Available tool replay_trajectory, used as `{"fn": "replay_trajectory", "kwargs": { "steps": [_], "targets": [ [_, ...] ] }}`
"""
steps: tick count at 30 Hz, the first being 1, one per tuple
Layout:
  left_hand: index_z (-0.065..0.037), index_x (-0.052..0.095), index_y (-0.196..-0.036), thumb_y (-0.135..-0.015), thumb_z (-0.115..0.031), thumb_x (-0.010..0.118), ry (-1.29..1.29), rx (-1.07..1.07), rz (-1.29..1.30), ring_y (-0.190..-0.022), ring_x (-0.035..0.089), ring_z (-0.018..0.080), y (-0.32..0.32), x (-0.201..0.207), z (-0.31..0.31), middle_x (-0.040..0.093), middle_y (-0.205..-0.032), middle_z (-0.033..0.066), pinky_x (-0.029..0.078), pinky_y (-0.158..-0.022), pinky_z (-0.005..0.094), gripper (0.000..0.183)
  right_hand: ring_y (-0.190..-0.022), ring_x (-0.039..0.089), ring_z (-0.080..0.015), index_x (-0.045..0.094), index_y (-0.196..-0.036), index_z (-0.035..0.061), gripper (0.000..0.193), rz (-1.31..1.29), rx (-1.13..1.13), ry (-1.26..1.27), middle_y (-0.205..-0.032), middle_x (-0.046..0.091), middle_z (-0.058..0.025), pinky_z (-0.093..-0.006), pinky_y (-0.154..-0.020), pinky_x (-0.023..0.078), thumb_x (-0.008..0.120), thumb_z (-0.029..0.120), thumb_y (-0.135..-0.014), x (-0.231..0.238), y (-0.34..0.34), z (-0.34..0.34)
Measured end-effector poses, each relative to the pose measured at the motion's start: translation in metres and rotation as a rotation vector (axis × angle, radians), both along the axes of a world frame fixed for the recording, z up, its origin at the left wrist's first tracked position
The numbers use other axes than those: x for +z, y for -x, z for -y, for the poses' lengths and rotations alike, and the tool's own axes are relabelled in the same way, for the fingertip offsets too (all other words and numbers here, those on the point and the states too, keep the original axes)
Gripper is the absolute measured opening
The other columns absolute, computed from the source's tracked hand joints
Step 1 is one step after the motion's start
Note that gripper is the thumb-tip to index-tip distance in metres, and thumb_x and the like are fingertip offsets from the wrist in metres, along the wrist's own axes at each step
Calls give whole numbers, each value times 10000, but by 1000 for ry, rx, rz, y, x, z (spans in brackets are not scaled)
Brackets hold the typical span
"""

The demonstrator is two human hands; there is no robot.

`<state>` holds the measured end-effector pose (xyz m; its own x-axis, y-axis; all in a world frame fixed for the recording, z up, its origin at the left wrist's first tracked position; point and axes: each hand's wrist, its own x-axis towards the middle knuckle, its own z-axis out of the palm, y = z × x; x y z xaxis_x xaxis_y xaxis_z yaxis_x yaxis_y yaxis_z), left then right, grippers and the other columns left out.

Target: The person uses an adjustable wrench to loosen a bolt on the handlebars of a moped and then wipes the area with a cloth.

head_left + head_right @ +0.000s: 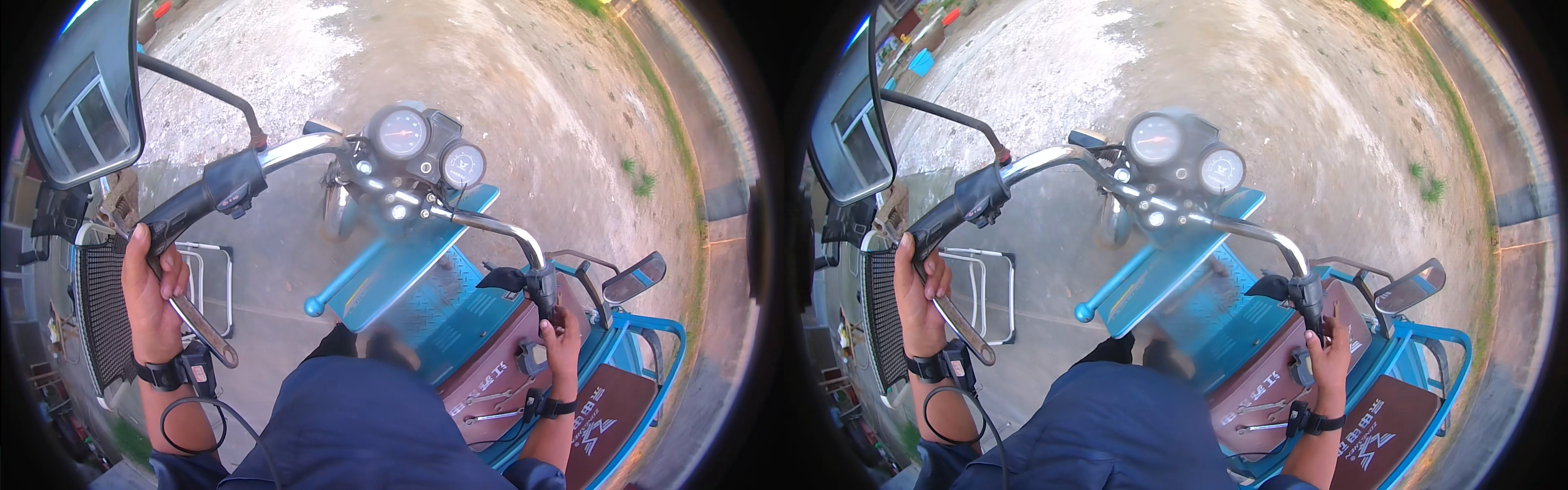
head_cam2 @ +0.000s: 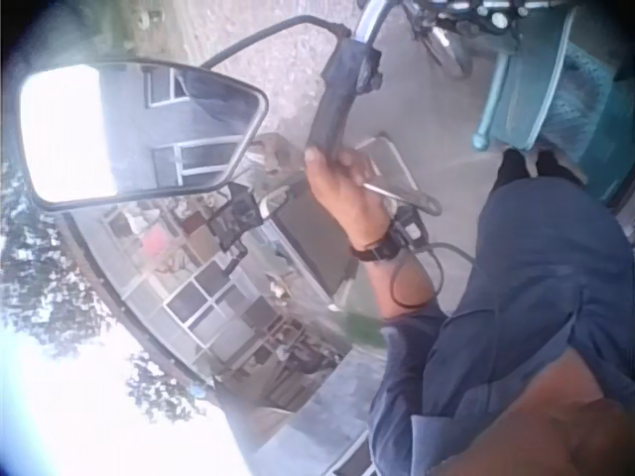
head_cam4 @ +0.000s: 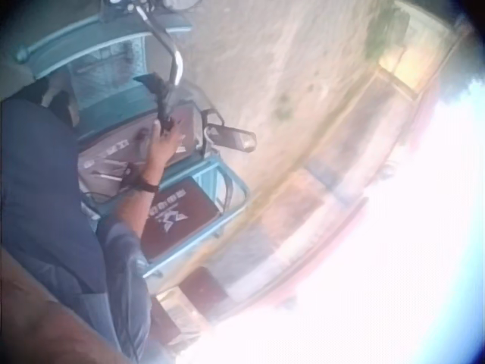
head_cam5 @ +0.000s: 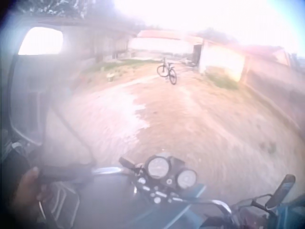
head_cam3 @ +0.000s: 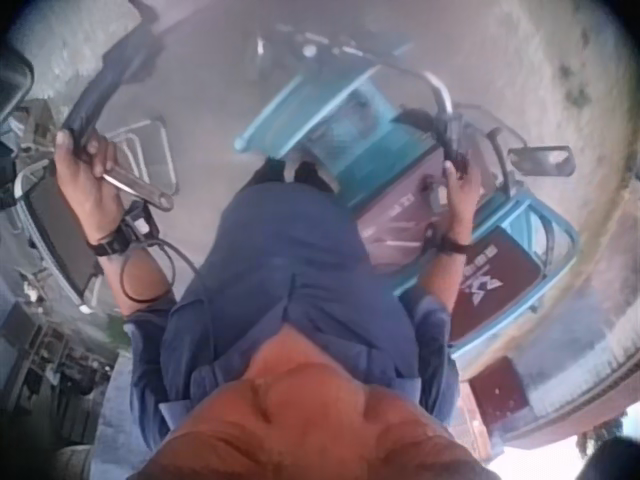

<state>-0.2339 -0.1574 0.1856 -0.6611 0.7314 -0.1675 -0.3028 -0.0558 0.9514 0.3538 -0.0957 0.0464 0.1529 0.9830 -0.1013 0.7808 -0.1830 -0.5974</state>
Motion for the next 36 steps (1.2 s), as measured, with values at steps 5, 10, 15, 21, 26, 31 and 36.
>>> {"fn": "replay_trajectory", "kwargs": {
  "steps": [5, 10, 15, 21, 26, 31, 36],
  "targets": [
    [-26, 590, -1054, -998, -344, 554, -12, -13, -15, -425, 338, 42, 1, -2, 1, 495, -637, -17, 279, -403, 210, 325, -776, 599, -222, 616, -1094, -11, 468, 30, 15, 84, -870, 640, -127, -361, -720, 489, 804, 291, -790, -18, 8, -12],
    [-21, 589, -1063, -1004, -343, 540, -17, -38, 4, -421, 330, 45, 4, -3, 4, 500, -640, -15, 281, -405, 208, 332, -669, 568, -196, 635, -933, -1, 399, 54, -39, 189, -728, 615, -90, -351, -646, 471, 830, 298, -754, -13, 19, -24],
    [-15, 587, -1065, -1014, -348, 512, -24, -76, 1, -415, 330, 52, 10, -7, 6, 514, -645, -2, 295, -416, 212, 345, -639, 567, -206, 630, -900, 1, 334, 63, -121, 143, -700, 609, -119, -363, -635, 473, 798, 255, -763, -23, 26, -20],
    [-14, 582, -1047, -1026, -343, 475, -25, -83, 39, -407, 327, 60, 17, -15, 17, 523, -653, 6, 295, -409, 221, 347, -620, 577, -244, 614, -883, 0, 289, 20, -177, 75, -694, 608, -161, -384, -628, 474, 764, 224, -778, -42, 31, -7],
    [-11, 577, -1038, -1025, -345, 468, 6, -80, 62, -403, 341, 66, 22, -23, 27, 526, -669, 18, 308, -403, 227, 352, -617, 557, -224, 600, -857, -2, 266, 10, -155, 87, -695, 601, -149, -369, -615, 467, 752, 202, -778, -57, 34, 5],
    [-18, 577, -1051, -1025, -345, 472, -9, -62, 100, -397, 340, 65, 21, -26, 26, 525, -675, 19, 309, -402, 225, 344, -625, 538, -173, 612, -870, -4, 242, -68, -148, 82, -677, 585, -113, -345, -611, 464, 740, 180, -778, -54, 37, 6],
    [-48, 577, -1067, -1022, -386, 494, -10, -36, 108, -403, 336, 53, 17, -18, 18, 512, -664, -4, 303, -406, 215, 351, -618, 539, -164, 629, -897, -7, 243, -116, -148, 108, -669, 582, -106, -338, -611, 467, 735, 178, -780, -50, 24, 1]
  ]
}}
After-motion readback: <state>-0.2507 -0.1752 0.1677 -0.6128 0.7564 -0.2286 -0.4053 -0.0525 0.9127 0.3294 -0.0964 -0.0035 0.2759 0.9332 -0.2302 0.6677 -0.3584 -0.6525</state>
